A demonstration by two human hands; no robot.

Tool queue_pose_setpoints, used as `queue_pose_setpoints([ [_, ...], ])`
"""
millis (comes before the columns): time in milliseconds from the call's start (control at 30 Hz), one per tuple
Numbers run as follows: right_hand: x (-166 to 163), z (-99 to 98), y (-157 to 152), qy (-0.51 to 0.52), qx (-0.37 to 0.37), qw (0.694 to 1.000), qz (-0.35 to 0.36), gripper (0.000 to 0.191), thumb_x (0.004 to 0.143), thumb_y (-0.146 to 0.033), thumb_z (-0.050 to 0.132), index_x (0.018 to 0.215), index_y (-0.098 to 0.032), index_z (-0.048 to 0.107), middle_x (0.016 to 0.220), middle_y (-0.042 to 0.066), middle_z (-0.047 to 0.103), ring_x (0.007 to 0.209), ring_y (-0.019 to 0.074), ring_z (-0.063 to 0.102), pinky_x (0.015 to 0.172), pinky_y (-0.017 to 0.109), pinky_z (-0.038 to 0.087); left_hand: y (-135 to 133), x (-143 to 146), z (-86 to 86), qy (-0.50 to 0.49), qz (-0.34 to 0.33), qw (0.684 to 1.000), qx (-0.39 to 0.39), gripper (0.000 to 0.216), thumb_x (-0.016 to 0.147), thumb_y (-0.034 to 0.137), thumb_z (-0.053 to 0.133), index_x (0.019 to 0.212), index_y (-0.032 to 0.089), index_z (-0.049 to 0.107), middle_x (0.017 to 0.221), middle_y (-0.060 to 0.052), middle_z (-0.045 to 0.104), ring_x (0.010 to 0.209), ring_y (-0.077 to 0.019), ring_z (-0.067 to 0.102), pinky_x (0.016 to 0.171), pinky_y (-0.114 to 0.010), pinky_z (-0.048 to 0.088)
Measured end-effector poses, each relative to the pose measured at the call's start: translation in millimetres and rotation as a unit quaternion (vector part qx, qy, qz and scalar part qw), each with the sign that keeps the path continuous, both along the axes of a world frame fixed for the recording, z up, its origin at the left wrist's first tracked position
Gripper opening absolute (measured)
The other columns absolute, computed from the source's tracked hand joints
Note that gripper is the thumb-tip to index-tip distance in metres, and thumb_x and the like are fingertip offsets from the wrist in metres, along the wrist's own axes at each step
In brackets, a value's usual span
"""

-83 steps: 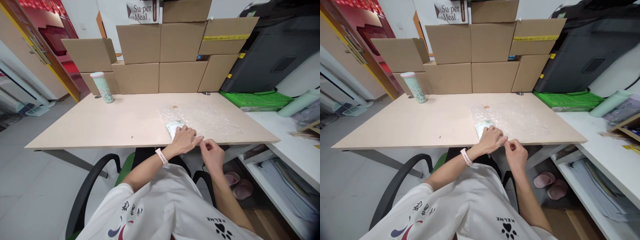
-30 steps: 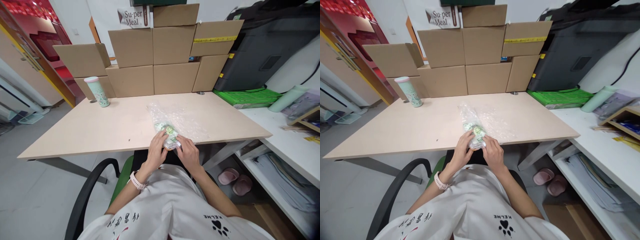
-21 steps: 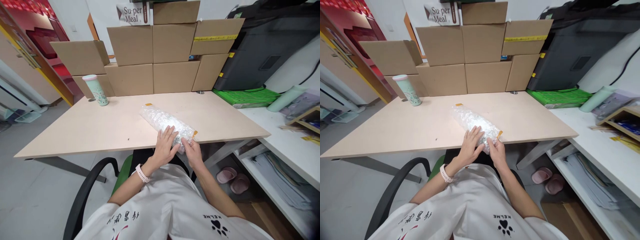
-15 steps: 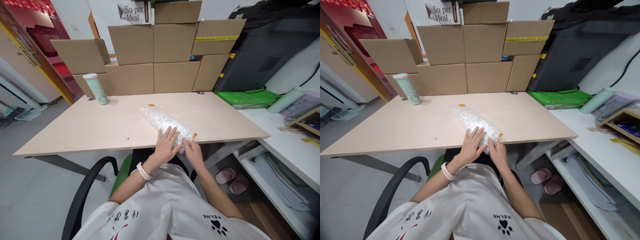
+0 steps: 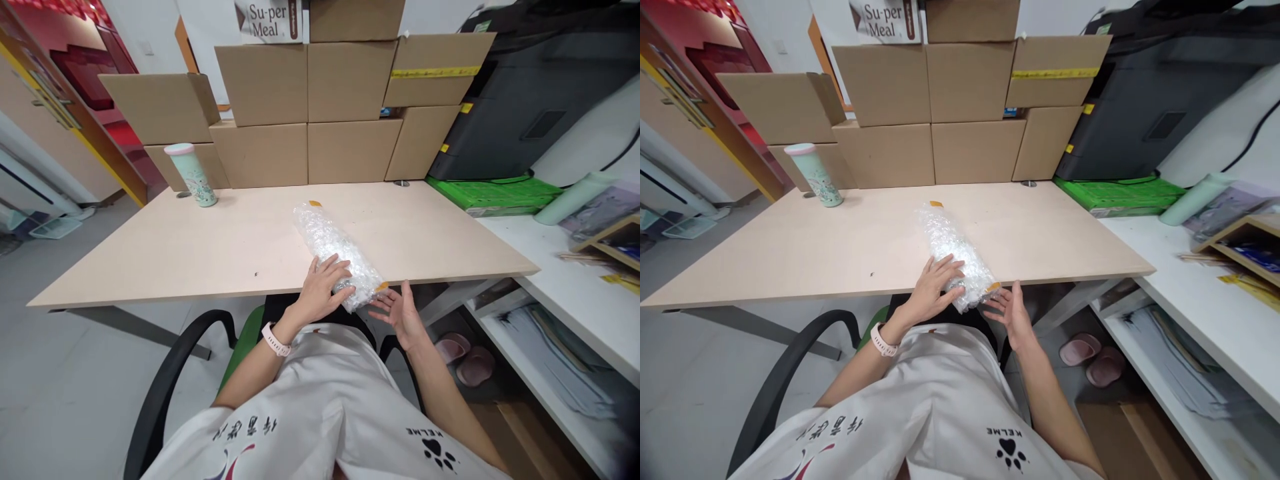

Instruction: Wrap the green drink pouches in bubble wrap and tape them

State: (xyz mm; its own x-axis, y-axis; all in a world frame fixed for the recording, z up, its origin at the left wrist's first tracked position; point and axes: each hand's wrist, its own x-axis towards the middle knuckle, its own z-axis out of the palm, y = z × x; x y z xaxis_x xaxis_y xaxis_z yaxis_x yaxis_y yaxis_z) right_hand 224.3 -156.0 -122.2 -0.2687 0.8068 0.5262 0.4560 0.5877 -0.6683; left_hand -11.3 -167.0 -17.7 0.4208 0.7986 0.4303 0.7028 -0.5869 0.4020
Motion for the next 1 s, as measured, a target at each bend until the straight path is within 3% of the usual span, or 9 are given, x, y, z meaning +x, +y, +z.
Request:
queue_pose_setpoints([
  [100,-10,16.8,5,-0.067,0.003,0.996,0.051,0.053,0.104,-0.043,0.015,0.140,-0.028,0.051,0.097,0.011,0.078,0.082,0.0265,0.074,0.084,0.048,0.054,-3,-6,5.4,-0.008,-0.021,1.000,-0.020,0.018,0.095,0.034,0.057,0.113,0.031,0.061,0.142,0.001,0.058,0.146,-0.0243,0.038,0.122,-0.065,0.024],
  [200,-26,29.7,6,-0.045,-0.037,0.996,0.070,0.054,0.105,-0.038,0.014,0.134,-0.026,0.058,0.092,0.011,0.078,0.075,0.0248,0.074,0.078,0.046,0.056,-9,-15,11.4,0.002,-0.047,0.998,-0.040,0.025,0.092,0.025,0.058,0.116,0.030,0.061,0.144,0.000,0.056,0.147,-0.0242,0.036,0.123,-0.064,0.023],
  [367,-39,40.4,-6,0.043,-0.165,0.976,0.132,0.041,0.104,-0.041,0.033,0.116,-0.023,0.068,0.088,0.010,0.078,0.069,0.0239,0.074,0.057,0.038,0.059,-20,-39,15.5,0.045,-0.128,0.990,-0.035,0.080,0.068,-0.007,0.050,0.137,0.033,0.051,0.149,0.003,0.049,0.147,-0.0209,0.034,0.121,-0.056,0.033],
  [500,-41,40.2,-20,0.114,-0.262,0.943,0.173,0.032,0.099,-0.044,0.047,0.107,-0.023,0.069,0.083,0.008,0.077,0.063,0.0229,0.073,0.050,0.034,0.058,-11,-52,15.0,0.109,-0.039,0.993,0.004,0.103,0.064,-0.011,0.044,0.153,0.037,0.027,0.161,0.000,0.027,0.150,-0.0255,0.027,0.118,-0.062,0.033],
  [600,-43,38.5,-28,0.134,-0.311,0.914,0.225,0.028,0.093,-0.047,0.056,0.098,-0.024,0.070,0.078,0.005,0.076,0.059,0.0218,0.071,0.049,0.033,0.057,3,-54,19.0,0.138,0.014,0.989,0.045,0.099,0.065,-0.009,0.048,0.152,0.035,0.030,0.164,-0.002,0.019,0.152,-0.0314,0.015,0.119,-0.071,0.019],
  [767,-43,47.8,-33,0.119,-0.277,0.925,0.231,0.030,0.087,-0.054,0.063,0.088,-0.025,0.069,0.075,0.003,0.074,0.063,0.0222,0.070,0.054,0.036,0.058,8,-54,34.4,0.130,0.021,0.989,0.067,0.082,0.074,0.002,0.058,0.147,0.034,0.039,0.163,-0.001,0.026,0.153,-0.0330,0.011,0.122,-0.069,0.005],
  [867,-39,57.8,-35,0.124,-0.286,0.921,0.234,0.033,0.082,-0.058,0.066,0.077,-0.025,0.066,0.067,0.001,0.069,0.058,0.0213,0.065,0.053,0.037,0.057,-2,-53,48.0,0.089,-0.009,0.994,0.059,0.070,0.079,0.016,0.061,0.144,0.031,0.042,0.153,-0.005,0.045,0.148,-0.0308,0.033,0.125,-0.060,-0.004],
  [933,-37,63.2,-38,0.138,-0.307,0.912,0.236,0.035,0.080,-0.058,0.069,0.069,-0.026,0.063,0.060,0.000,0.064,0.053,0.0202,0.061,0.050,0.036,0.055,-13,-51,58.7,0.031,-0.032,0.999,0.030,0.070,0.079,0.022,0.064,0.144,0.029,0.039,0.138,-0.006,0.060,0.130,-0.0280,0.056,0.128,-0.054,0.005],
  [1000,-37,68.0,-42,0.153,-0.314,0.909,0.227,0.035,0.078,-0.057,0.070,0.065,-0.027,0.061,0.057,0.000,0.062,0.050,0.0199,0.059,0.047,0.036,0.054,-24,-49,69.4,-0.037,-0.039,0.998,-0.026,0.077,0.078,0.025,0.066,0.147,0.027,0.032,0.126,-0.007,0.067,0.114,-0.0257,0.067,0.122,-0.049,0.032],
])
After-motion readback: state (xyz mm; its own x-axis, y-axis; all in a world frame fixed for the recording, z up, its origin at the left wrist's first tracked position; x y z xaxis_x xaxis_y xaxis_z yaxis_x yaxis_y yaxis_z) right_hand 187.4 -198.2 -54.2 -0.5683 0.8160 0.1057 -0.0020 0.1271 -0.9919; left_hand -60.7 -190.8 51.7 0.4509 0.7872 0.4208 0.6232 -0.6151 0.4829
